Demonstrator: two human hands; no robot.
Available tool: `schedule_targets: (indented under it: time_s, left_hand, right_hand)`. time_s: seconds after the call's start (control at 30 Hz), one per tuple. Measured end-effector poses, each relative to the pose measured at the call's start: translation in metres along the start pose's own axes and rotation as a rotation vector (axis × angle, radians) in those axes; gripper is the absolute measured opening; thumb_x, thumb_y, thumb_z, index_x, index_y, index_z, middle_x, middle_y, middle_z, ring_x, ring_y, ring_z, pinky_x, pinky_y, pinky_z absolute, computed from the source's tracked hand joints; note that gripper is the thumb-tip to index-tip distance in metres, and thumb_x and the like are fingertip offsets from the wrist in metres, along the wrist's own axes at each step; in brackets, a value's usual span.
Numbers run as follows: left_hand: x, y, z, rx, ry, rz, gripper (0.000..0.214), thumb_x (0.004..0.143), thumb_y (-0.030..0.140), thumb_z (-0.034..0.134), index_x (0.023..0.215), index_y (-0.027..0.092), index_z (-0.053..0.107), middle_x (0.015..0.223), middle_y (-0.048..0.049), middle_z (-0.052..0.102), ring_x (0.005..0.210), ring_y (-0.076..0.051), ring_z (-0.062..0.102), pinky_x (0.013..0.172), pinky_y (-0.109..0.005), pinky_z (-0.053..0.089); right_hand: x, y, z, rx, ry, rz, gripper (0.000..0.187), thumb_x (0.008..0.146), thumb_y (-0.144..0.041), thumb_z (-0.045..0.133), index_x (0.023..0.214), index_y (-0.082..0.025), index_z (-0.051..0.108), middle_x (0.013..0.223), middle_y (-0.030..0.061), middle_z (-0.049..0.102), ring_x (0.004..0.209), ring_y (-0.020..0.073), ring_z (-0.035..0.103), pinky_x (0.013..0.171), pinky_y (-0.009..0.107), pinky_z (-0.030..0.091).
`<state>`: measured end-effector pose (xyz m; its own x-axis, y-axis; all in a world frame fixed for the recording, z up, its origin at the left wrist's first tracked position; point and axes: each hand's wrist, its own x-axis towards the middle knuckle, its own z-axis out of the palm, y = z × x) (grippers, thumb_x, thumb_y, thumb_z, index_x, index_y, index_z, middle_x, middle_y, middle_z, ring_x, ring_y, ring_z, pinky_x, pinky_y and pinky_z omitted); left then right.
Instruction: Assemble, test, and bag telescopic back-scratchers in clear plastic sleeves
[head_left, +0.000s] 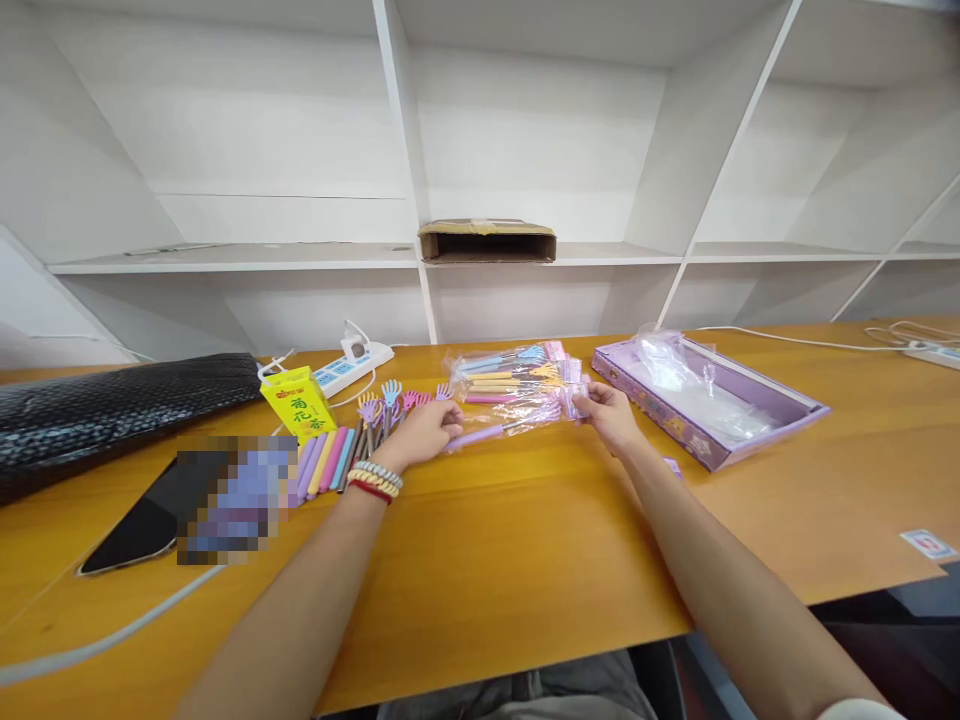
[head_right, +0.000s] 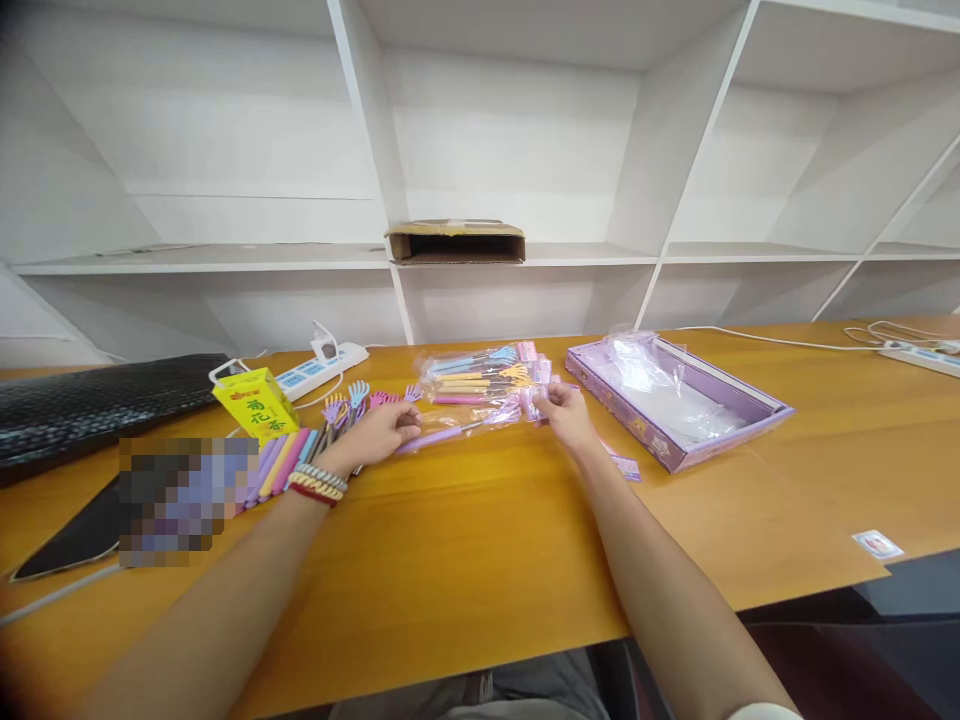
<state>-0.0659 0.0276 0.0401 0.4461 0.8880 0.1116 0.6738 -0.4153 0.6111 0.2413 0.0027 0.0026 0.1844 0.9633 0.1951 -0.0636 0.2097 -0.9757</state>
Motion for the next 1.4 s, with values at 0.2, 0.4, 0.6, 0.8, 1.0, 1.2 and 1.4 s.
schedule_targets:
  time_s: [0.2,0.4,0.6,0.8,1.0,1.2,1.4]
  left_hand:
    - [0.071,0.004,-0.008,0.011,0.272,-0.131,0.017,0.063,0.018,0.065,0.079,0.018,0.064,0.081,-0.0028,0.067,0.080,-0.017,0.061,0.076,-0.026,0.046]
    - [0.132,-0.001,-0.008,-0.033,0.498,-0.278,0.032,0.062,0.024,0.070,0.092,0.017,0.062,0.085,-0.0049,0.066,0.079,-0.016,0.060,0.073,-0.026,0.048]
    - [0.170,-0.020,0.002,0.090,0.432,-0.302,0.030,0.061,0.019,0.069,0.089,0.015,0.062,0.092,-0.0102,0.064,0.090,-0.022,0.060,0.078,-0.030,0.047]
    - [0.173,-0.031,0.022,0.221,0.369,-0.252,0.027,0.068,0.018,0.061,0.096,0.014,0.060,0.100,-0.0155,0.061,0.099,-0.028,0.056,0.086,-0.039,0.043]
    - [0.151,-0.016,0.025,0.422,0.533,-0.087,0.025,0.081,0.025,0.048,0.102,0.016,0.057,0.106,-0.0137,0.059,0.106,-0.029,0.050,0.091,-0.045,0.037]
    - [0.114,0.000,0.028,0.246,0.575,0.096,0.031,0.085,0.017,0.033,0.103,0.013,0.058,0.100,-0.0121,0.062,0.098,-0.023,0.054,0.090,-0.038,0.040]
    - [0.053,0.011,0.032,0.051,0.364,0.146,0.031,0.081,0.012,0.034,0.095,0.016,0.062,0.078,-0.0027,0.066,0.076,-0.015,0.060,0.079,-0.030,0.046]
  right_hand:
    - [0.052,-0.002,0.000,-0.368,0.225,-0.024,0.024,0.065,-0.033,0.060,0.079,-0.014,0.060,0.068,0.0032,0.063,0.051,0.0126,0.054,0.045,0.025,0.046]
    - [0.107,-0.013,-0.001,-0.644,0.349,-0.022,0.007,0.062,-0.023,0.054,0.060,-0.016,0.056,0.053,0.0009,0.054,0.052,0.0146,0.051,0.048,0.026,0.039]
    - [0.142,-0.009,0.012,-0.880,0.355,0.014,0.007,0.060,-0.016,0.053,0.054,-0.019,0.051,0.056,0.0060,0.056,0.066,0.0225,0.057,0.060,0.030,0.040]
    - [0.150,0.011,0.017,-1.063,0.291,0.083,0.024,0.065,-0.025,0.056,0.086,-0.014,0.061,0.088,0.0171,0.064,0.088,0.0318,0.059,0.072,0.038,0.042]
    - [0.135,0.014,0.014,-1.122,0.349,-0.076,0.046,0.074,-0.034,0.051,0.115,-0.011,0.050,0.110,0.0178,0.058,0.107,0.0302,0.050,0.087,0.041,0.039]
    - [0.089,0.010,0.016,-0.942,0.457,-0.251,0.041,0.074,-0.035,0.051,0.108,-0.012,0.052,0.109,0.0153,0.057,0.106,0.0279,0.047,0.091,0.040,0.035]
    - [0.036,0.009,0.010,-0.720,0.476,-0.212,0.037,0.071,-0.038,0.052,0.100,-0.015,0.053,0.095,0.0102,0.061,0.089,0.0235,0.054,0.082,0.037,0.040]
